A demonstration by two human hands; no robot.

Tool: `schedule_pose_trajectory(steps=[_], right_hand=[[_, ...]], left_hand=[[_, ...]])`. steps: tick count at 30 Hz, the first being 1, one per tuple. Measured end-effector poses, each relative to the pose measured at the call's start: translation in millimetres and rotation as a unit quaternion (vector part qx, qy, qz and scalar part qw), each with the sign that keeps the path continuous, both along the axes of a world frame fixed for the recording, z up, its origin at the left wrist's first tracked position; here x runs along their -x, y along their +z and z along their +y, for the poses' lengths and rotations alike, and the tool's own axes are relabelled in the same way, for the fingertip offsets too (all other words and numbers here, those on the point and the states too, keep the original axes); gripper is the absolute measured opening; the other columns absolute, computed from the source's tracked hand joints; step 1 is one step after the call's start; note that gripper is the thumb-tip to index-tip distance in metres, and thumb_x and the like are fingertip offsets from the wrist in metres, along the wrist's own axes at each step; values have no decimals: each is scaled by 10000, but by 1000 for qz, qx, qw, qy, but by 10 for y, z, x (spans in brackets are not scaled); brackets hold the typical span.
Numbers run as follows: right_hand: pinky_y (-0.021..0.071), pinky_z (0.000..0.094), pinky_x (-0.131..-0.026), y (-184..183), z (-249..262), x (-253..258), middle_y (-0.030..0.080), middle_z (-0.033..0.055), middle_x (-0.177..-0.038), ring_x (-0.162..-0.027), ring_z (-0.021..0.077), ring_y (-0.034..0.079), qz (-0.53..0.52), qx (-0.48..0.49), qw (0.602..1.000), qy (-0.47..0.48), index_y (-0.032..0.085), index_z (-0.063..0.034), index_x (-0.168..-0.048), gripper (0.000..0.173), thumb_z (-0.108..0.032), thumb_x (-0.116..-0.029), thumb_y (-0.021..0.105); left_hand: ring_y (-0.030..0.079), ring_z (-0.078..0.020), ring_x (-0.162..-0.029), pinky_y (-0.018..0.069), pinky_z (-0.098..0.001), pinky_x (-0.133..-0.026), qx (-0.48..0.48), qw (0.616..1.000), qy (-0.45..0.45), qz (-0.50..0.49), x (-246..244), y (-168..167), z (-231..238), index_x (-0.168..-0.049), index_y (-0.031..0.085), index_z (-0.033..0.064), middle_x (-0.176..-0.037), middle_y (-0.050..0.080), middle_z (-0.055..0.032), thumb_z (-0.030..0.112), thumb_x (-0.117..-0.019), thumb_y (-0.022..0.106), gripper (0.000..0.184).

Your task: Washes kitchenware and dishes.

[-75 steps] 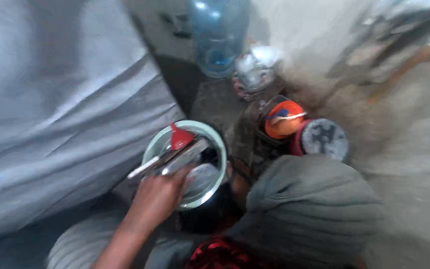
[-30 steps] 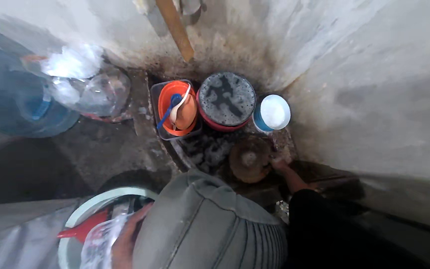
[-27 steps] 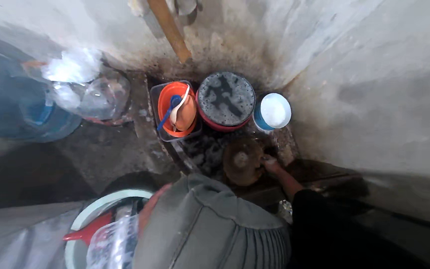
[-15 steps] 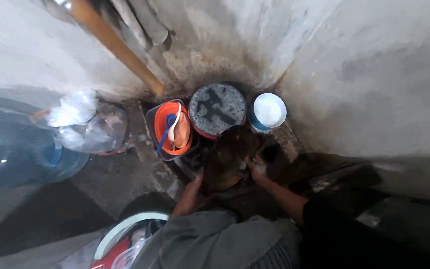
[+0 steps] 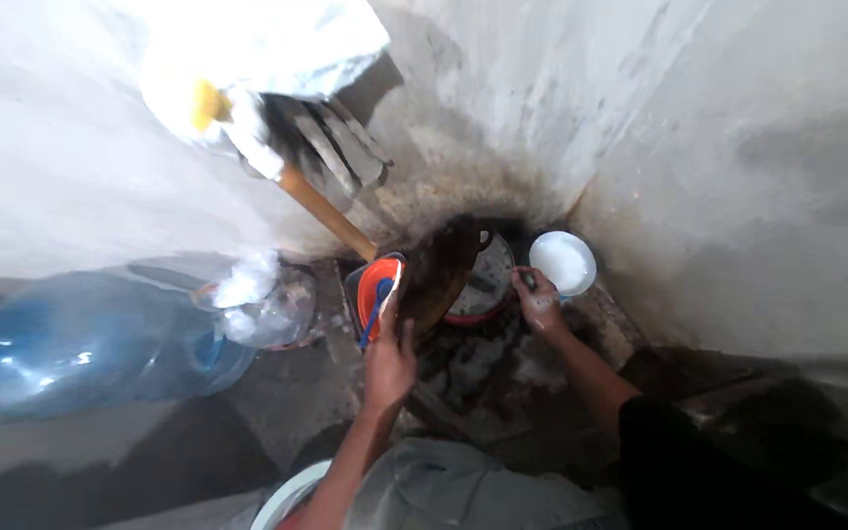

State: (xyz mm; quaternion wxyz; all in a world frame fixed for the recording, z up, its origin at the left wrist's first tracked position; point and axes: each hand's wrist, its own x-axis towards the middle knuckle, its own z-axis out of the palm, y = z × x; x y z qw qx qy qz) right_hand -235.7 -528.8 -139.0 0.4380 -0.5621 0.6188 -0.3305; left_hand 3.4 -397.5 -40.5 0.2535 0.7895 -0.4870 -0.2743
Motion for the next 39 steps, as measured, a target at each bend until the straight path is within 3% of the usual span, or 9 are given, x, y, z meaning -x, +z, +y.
schedule_pose_trajectory(steps=[4,9,17,20,23,28,32,35,39], right_hand=[[573,440,-941,-189,66,-51,737,142,-1107,-1005,222,714,-32,-5,999,-32,690,-55,-1264,369,-330,-1027,622],[602,335,-810,-186,375,64,758,67,-941,-844,121,720,-75,-104,990,-58,708,-22,-1171,324,-281,-1077,538],[620,367,-809,-477,684,433,743,97,-937,-821,154,724,-42,-137,988,-55,696,6,-1144,341,-284,-1073,531],[610,361,-783,-479,626,479,742,81,-923,-808,143,712,-35,-129,989,-62,702,-11,-1124,346,-302,-1079,520],[626,339,-701,-495,521,455,717,53,-799,-680,130,696,-90,-86,990,-72,688,16,-1113,366,-273,-1099,464],[576,302,-543,-370,279,315,618,-13,-633,-503,92,591,-123,-29,985,-118,678,0,-1126,401,-298,-1107,410],[609,340,-647,-308,81,239,691,76,-905,-676,149,669,-49,-25,998,-30,609,-39,-1246,354,-330,-1045,594],[591,327,-642,-289,-40,108,710,76,-937,-678,149,661,-38,-73,996,32,621,-40,-1237,367,-312,-998,680],[581,327,-597,-334,-121,-74,676,100,-889,-640,155,636,-57,-56,997,-6,604,5,-1187,436,-253,-897,805]], left_hand=[[725,-341,-851,593,-563,-788,64,998,1,-28,-42,-337,-433,-1601,313,207,-1049,717,-201,272,-1090,495,546],[683,-393,-1089,551,-603,-938,40,998,36,-18,47,-618,-808,-1603,310,193,-1287,645,-228,230,-1070,521,574],[688,-369,-1022,546,-581,-912,-20,994,95,60,103,-848,-742,-1317,594,-3,-1096,695,-232,262,-979,676,436],[678,-333,-1100,563,-525,-953,-39,973,108,198,217,-1017,-672,-1539,372,46,-1284,632,-240,346,-1058,571,601],[742,-324,-883,643,-506,-771,-101,954,91,269,406,-1141,-619,-1656,30,171,-1260,630,-261,422,-1109,403,708],[744,-258,-765,658,-435,-689,-113,941,98,302,543,-1202,-544,-1646,-73,222,-1133,672,-208,327,-1081,527,831],[750,-295,-939,665,-462,-790,-39,913,168,370,519,-1200,-527,-1629,158,119,-1233,655,-228,175,-1015,655,792],[759,-268,-914,672,-436,-784,-33,886,207,413,516,-1180,-553,-1324,548,-35,-1098,712,-189,102,-992,667,378],[757,-251,-919,670,-421,-796,-44,876,197,438,528,-1099,-491,-1282,584,-39,-1104,709,-175,117,-1012,632,316]])
